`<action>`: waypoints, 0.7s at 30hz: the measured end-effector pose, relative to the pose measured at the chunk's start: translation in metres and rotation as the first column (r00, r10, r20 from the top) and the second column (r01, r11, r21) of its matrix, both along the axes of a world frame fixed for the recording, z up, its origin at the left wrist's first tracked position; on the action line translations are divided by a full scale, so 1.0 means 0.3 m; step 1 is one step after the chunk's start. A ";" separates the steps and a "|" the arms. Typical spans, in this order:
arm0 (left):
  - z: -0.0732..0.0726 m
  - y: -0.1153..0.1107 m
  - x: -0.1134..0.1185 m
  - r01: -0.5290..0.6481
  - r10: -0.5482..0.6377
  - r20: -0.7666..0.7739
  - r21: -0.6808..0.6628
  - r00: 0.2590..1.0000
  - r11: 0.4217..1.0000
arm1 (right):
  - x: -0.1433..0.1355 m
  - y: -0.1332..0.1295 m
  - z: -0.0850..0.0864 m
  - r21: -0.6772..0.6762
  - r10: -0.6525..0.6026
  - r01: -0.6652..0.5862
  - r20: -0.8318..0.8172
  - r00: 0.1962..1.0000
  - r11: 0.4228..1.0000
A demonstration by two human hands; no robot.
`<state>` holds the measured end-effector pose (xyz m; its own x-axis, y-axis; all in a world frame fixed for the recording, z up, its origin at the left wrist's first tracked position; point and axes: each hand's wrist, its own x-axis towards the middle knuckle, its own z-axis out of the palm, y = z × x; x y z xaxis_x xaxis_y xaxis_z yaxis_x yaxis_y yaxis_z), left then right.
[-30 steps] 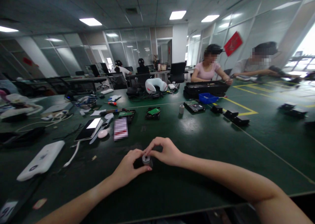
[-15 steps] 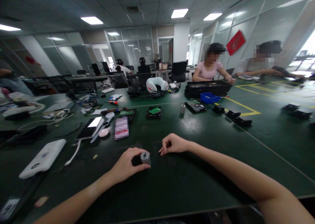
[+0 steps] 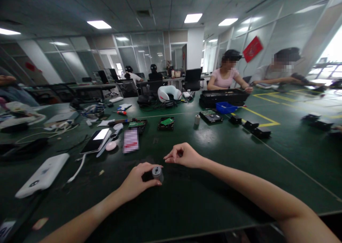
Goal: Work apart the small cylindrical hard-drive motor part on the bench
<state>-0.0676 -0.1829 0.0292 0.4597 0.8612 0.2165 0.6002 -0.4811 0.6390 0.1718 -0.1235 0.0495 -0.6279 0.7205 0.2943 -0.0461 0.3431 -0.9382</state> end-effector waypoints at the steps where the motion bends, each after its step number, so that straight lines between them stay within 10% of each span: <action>1: -0.002 0.001 0.001 0.003 -0.003 0.005 0.001 1.000 1.000 | -0.014 -0.024 0.021 0.014 -0.030 0.031 -0.067 0.997 0.999; 12: -0.010 -0.010 0.013 0.016 -0.015 0.051 -0.025 0.999 1.000 | -0.068 -0.136 0.047 0.085 -0.023 0.027 -0.049 0.999 0.996; 21: 0.000 -0.025 0.025 0.038 -0.037 0.060 -0.018 0.998 0.999 | -0.083 -0.145 0.020 0.435 -0.082 0.028 0.106 0.991 0.900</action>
